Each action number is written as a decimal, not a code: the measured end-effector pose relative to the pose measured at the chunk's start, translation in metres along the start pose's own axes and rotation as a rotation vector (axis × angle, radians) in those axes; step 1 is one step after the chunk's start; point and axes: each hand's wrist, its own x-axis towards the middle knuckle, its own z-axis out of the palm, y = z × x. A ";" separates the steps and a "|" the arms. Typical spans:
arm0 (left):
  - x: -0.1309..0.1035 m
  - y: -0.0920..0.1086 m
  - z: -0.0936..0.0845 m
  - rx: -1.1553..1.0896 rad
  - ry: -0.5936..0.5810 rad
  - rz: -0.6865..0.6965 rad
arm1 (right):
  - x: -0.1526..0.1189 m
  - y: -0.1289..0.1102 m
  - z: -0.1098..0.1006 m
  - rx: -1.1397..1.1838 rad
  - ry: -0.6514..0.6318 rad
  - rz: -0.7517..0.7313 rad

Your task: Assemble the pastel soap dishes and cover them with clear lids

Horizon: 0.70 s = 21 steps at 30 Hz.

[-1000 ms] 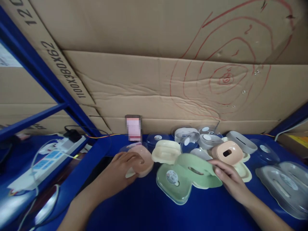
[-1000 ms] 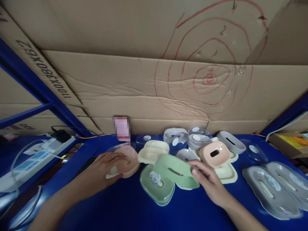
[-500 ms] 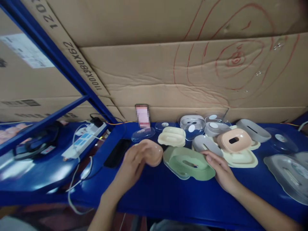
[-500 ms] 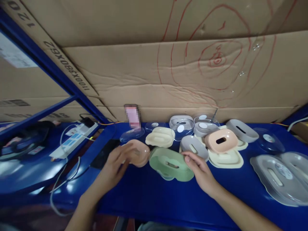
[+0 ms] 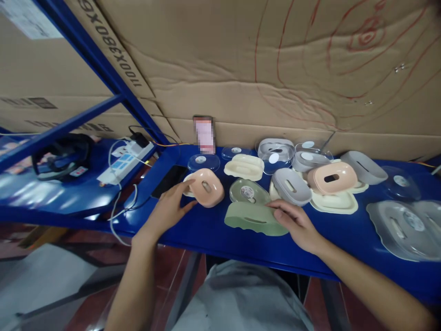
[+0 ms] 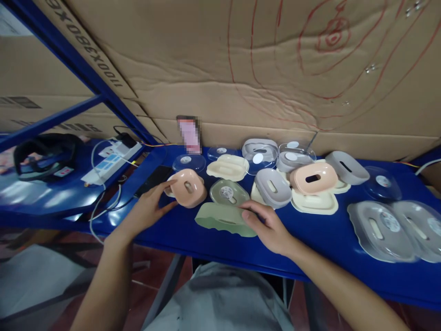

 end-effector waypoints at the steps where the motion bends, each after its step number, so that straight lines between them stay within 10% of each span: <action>1: -0.002 0.003 0.005 -0.010 0.028 -0.016 | -0.001 0.000 0.002 -0.011 -0.025 -0.019; 7: -0.008 0.018 0.006 -0.123 0.228 -0.066 | -0.005 0.008 0.019 -0.142 -0.153 -0.265; 21: -0.028 0.032 0.025 -0.129 0.190 0.111 | -0.017 0.022 0.057 -0.831 -0.342 -0.868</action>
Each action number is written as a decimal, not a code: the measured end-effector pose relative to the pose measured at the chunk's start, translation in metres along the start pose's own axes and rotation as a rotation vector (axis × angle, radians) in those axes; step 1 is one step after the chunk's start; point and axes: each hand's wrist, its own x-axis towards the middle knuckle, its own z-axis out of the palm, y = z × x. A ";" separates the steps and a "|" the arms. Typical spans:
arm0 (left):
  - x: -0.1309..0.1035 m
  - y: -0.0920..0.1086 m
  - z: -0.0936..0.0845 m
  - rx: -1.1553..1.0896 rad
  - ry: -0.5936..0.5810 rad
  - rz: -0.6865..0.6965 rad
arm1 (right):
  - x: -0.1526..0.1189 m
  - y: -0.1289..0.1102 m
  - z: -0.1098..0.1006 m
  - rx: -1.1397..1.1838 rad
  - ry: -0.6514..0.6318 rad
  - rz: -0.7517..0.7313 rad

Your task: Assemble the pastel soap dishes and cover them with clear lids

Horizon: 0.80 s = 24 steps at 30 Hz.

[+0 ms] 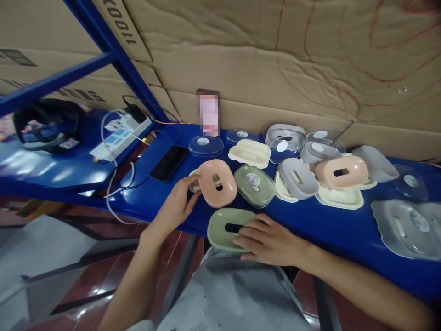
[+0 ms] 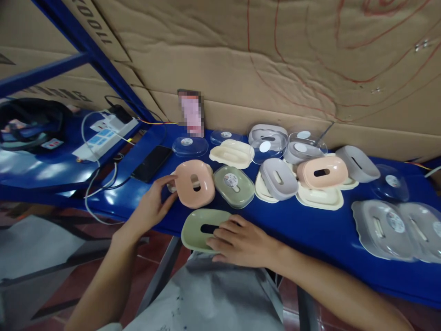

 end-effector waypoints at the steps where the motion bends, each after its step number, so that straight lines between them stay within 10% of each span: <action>1: 0.001 0.004 -0.005 0.006 0.018 0.005 | 0.000 0.000 0.002 -0.022 0.004 -0.006; 17: -0.052 0.029 -0.047 0.079 -0.037 0.032 | -0.003 0.006 -0.012 0.450 0.368 0.703; 24: -0.074 0.068 -0.004 -0.236 -0.071 -0.006 | 0.000 0.009 -0.009 0.350 0.239 0.416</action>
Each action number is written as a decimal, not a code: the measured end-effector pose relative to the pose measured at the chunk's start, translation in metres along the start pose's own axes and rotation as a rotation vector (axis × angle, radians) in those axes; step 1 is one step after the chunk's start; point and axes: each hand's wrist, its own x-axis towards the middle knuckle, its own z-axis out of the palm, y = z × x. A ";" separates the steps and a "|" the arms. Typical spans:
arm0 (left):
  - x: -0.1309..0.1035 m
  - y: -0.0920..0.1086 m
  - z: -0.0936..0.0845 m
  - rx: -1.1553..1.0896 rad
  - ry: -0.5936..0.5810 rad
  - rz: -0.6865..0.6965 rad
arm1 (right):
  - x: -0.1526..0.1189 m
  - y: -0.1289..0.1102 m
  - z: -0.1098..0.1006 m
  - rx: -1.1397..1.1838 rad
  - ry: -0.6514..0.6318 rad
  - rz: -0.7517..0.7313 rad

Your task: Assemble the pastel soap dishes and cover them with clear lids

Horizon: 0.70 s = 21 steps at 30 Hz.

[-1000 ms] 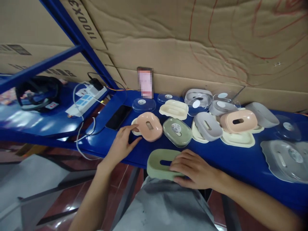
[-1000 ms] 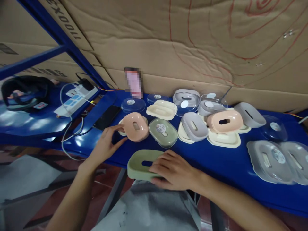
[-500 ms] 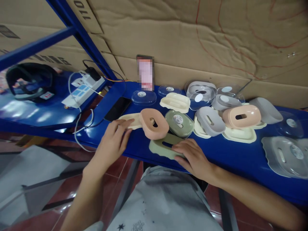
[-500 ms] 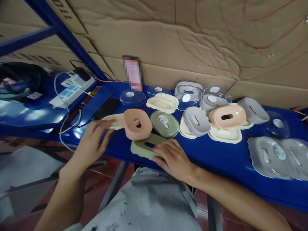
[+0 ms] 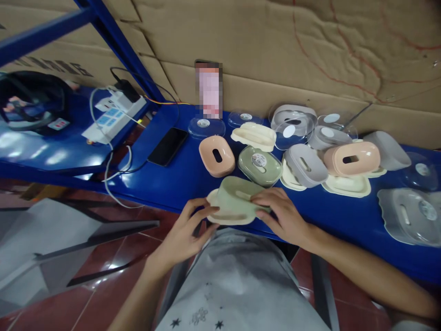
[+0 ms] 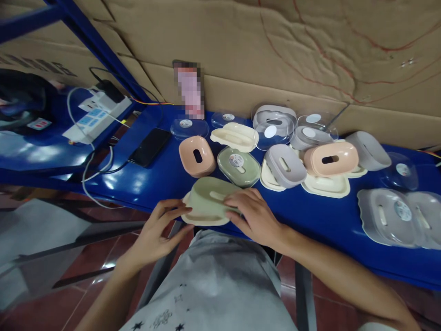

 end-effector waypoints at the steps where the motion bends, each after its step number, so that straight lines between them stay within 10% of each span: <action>1: 0.001 0.001 0.008 -0.024 0.054 -0.015 | 0.000 0.000 0.002 -0.056 -0.043 -0.066; 4: 0.006 0.000 0.022 -0.083 0.156 -0.035 | -0.001 0.000 0.008 -0.224 -0.143 -0.190; 9: 0.012 0.000 0.023 0.030 -0.018 0.081 | -0.006 -0.005 0.007 -0.491 -0.287 -0.303; 21: 0.024 0.010 0.035 0.007 -0.028 0.112 | -0.007 -0.007 0.005 -0.611 -0.296 -0.384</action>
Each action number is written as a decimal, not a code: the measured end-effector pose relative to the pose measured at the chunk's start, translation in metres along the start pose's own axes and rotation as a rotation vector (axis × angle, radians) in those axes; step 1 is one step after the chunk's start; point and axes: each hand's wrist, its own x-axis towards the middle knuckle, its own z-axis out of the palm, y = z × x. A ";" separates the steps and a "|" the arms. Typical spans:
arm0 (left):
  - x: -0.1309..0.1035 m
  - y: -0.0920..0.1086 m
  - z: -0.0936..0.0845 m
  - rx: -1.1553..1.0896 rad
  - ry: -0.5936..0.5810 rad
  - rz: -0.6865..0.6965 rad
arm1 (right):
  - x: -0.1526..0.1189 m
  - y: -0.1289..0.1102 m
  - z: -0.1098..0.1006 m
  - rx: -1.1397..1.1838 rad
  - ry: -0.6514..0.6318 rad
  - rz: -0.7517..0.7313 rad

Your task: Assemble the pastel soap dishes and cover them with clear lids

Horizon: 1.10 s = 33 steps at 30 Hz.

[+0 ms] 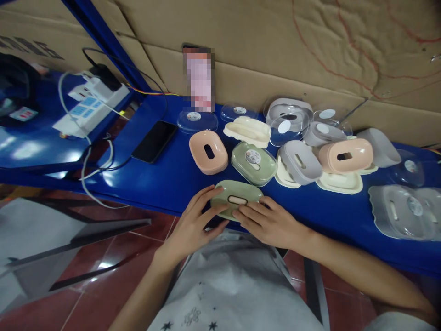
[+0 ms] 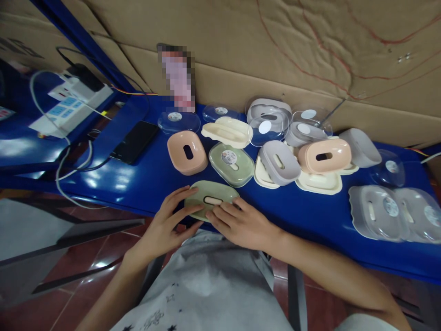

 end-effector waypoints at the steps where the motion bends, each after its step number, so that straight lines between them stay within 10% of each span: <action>1: 0.001 0.001 -0.002 -0.003 0.000 0.000 | 0.000 0.002 0.000 0.028 -0.001 0.008; 8: 0.061 -0.051 -0.071 0.250 0.150 -0.053 | 0.000 0.010 0.004 0.091 -0.005 0.022; 14: 0.163 -0.150 -0.116 0.336 -0.284 -0.196 | 0.001 0.011 0.004 0.118 -0.018 0.023; 19: 0.183 -0.186 -0.107 0.284 -0.381 -0.263 | -0.001 0.013 0.004 0.152 -0.053 0.032; 26: 0.176 -0.180 -0.108 0.183 -0.337 -0.263 | -0.003 0.013 0.003 0.170 -0.024 0.031; 33: 0.117 -0.118 -0.125 0.111 0.133 -0.171 | -0.004 0.016 0.005 0.179 -0.025 0.027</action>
